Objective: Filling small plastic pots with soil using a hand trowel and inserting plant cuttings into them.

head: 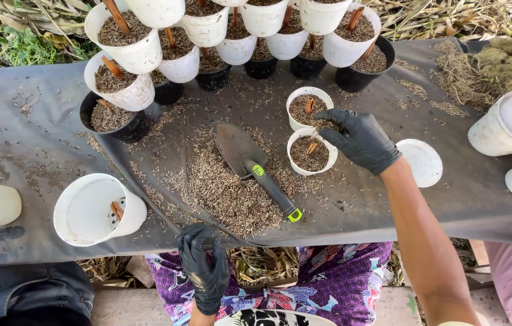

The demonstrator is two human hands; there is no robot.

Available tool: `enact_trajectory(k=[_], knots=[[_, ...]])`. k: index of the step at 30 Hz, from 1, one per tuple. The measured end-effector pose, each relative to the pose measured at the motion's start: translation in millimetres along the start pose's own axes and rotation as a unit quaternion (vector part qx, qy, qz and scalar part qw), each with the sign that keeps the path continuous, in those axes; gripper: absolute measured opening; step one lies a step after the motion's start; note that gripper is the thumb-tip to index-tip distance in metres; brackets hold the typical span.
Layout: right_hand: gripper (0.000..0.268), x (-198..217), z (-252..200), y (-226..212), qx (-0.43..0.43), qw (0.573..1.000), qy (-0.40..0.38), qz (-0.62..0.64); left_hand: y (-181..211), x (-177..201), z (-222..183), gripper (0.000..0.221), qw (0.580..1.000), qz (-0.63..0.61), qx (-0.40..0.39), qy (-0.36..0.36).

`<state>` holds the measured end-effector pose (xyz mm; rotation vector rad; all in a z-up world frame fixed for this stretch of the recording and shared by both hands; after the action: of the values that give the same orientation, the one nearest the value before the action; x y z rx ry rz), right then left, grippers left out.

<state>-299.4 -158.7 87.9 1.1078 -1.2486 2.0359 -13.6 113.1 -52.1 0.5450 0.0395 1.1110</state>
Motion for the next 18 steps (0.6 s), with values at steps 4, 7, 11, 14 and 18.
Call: enact_trajectory(k=[4,7,11,14,18], knots=[[0.032,-1.0,-0.1,-0.1,0.026,0.999,0.000,0.020,0.7,-2.2,-10.2,0.077,1.000,0.020,-0.017,-0.003],[0.031,-3.7,-1.9,3.9,0.018,1.000,-0.001,0.019,4.3,-3.5,-9.3,0.080,1.000,0.012,-0.018,-0.005],[0.029,-6.8,-8.3,5.5,0.033,0.999,0.002,0.007,25.1,-6.4,44.6,0.022,0.997,-0.054,0.050,-0.018],[0.028,-3.0,-15.7,-3.4,0.019,1.000,-0.006,0.018,31.9,-4.0,47.2,0.060,0.998,-0.053,0.000,-0.017],[0.029,9.6,-24.3,-21.2,0.037,0.999,0.011,0.004,21.1,-6.1,27.9,0.076,0.999,-0.037,-0.011,0.000]])
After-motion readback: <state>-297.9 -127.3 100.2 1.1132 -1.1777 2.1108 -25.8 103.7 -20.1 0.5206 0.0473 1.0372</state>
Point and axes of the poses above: each hand's wrist, its own z-axis towards the middle knuckle, its own x-axis out of the back of the hand, y = z × x, the point moved 7 cm from there along z, towards the middle knuckle, and after that the axes turned 9 degrees about y, right-handed, at the moved point
